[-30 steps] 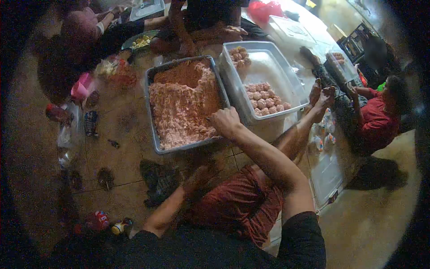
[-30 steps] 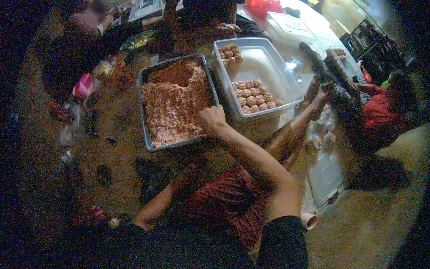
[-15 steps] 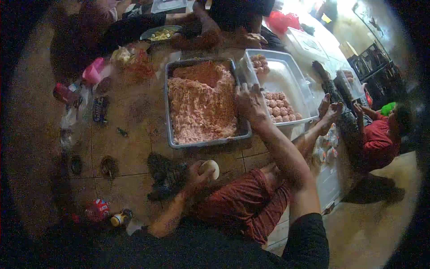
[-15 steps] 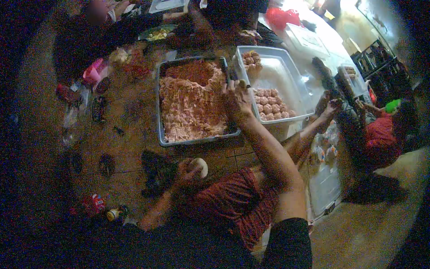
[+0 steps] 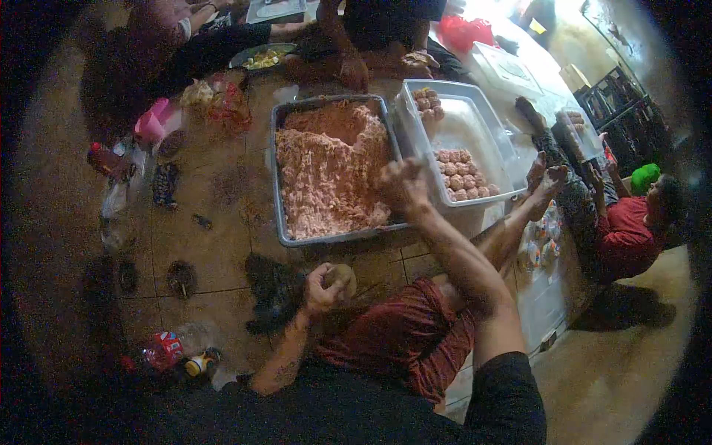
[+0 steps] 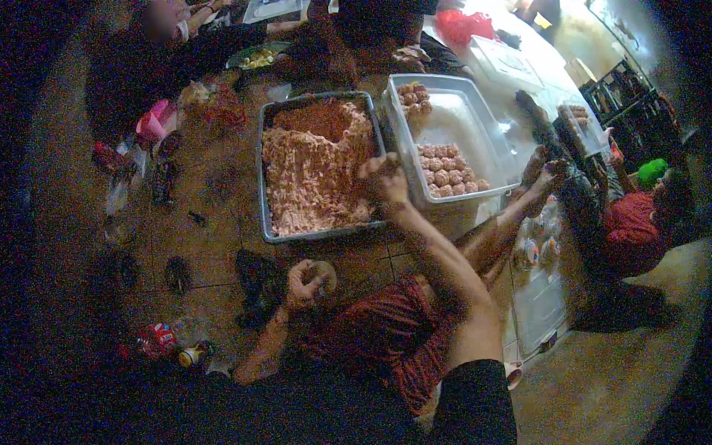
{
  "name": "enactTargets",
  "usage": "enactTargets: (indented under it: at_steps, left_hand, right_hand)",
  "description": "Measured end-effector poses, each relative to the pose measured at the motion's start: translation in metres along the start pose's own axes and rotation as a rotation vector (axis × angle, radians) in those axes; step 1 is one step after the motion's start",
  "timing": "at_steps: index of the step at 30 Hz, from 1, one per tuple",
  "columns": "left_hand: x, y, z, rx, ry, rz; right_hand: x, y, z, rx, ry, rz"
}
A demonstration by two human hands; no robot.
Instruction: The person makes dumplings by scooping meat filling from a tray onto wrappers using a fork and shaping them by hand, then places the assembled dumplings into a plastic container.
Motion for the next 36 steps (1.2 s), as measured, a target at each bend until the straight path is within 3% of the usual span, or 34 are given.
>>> enactTargets:
  at_steps: [2, 4, 6, 8, 10, 11, 13, 15, 17, 20, 22, 23, 24, 26, 27, 29, 30, 32, 34, 36]
  left_hand:
    - [0.004, -0.003, -0.007, -0.071, -0.025, -0.028]
    - [-0.003, 0.004, -0.008, 0.180, 0.220, -0.098]
    - [-0.011, 0.001, 0.018, 0.159, 0.176, -0.095]
    - [-0.012, -0.001, 0.021, 0.146, 0.135, -0.080]
    - [-0.010, -0.008, 0.022, 0.042, 0.116, -0.088]
    - [-0.011, -0.011, 0.026, 0.039, 0.110, -0.091]
    - [-0.019, -0.007, 0.026, 0.162, 0.520, -0.075]
    - [-0.021, -0.016, 0.025, 0.187, 0.536, -0.109]
    - [-0.027, -0.022, 0.025, 0.215, 0.554, -0.129]
    - [-0.021, -0.035, 0.038, 0.210, 0.658, 0.004]
    - [-0.057, -0.043, 0.063, 0.547, 1.468, -0.477]
    - [-0.061, -0.055, 0.069, 0.437, 1.559, -0.697]
    - [-0.065, -0.062, 0.075, 0.434, 1.555, -0.700]
    - [-0.054, -0.088, 0.075, 0.313, 1.447, -0.253]
    - [-0.065, -0.089, 0.099, 0.314, 1.442, -0.254]
    - [-0.064, -0.087, 0.126, 0.339, 1.363, 0.122]
    - [-0.062, -0.087, 0.123, 0.339, 1.359, 0.121]
    - [-0.063, -0.090, 0.147, 0.070, 1.299, -0.266]
    - [-0.060, -0.094, 0.141, 0.171, 1.398, -0.143]
    - [-0.077, -0.105, 0.163, 0.054, 1.371, -0.282]
  right_hand:
    - [0.000, -0.001, -0.009, 0.015, 0.044, 0.005]
    - [0.002, 0.017, -0.028, 0.317, -0.215, 0.259]
    - [0.005, 0.014, -0.014, 0.350, -0.209, 0.360]
    - [0.025, -0.002, 0.015, -0.135, -0.015, -0.135]
    - [-0.069, -0.004, 0.018, -0.176, 0.008, -0.004]
    - [-0.033, 0.010, -0.009, -0.050, -0.201, 0.149]
    - [-0.027, 0.017, -0.034, 0.143, -0.438, 0.243]
    - [-0.024, 0.024, -0.017, 0.081, -0.606, 0.200]
    - [0.034, 0.046, -0.001, -0.028, -0.771, 0.356]
    - [0.068, 0.069, 0.000, -0.129, -0.773, 0.365]
    - [0.104, 0.083, 0.000, -0.217, -0.769, 0.388]
    - [0.115, 0.090, -0.001, -0.271, -0.761, 0.405]
    - [0.114, 0.094, -0.009, -0.271, -0.761, 0.411]
    - [0.110, 0.108, -0.021, -0.296, -0.739, 0.543]
    - [0.096, 0.110, -0.031, -0.264, -0.613, 0.565]
    - [0.083, 0.114, -0.040, -0.284, -0.693, 0.587]
    - [0.079, 0.116, -0.041, -0.298, -0.771, 0.607]
    - [0.101, 0.120, -0.035, -0.339, -0.863, 0.553]
    - [0.121, 0.124, -0.036, -0.294, -0.914, 0.637]
    - [0.107, 0.121, -0.047, -0.289, -0.805, 0.621]
Point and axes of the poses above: each hand's wrist, its own y-axis away from the middle knuckle, its own x-axis out of the back of the hand, z = x × y, the point moved 9 cm from there along -y, towards the middle knuckle, and after that the axes turned 2 degrees about y, right-handed, at the moved point
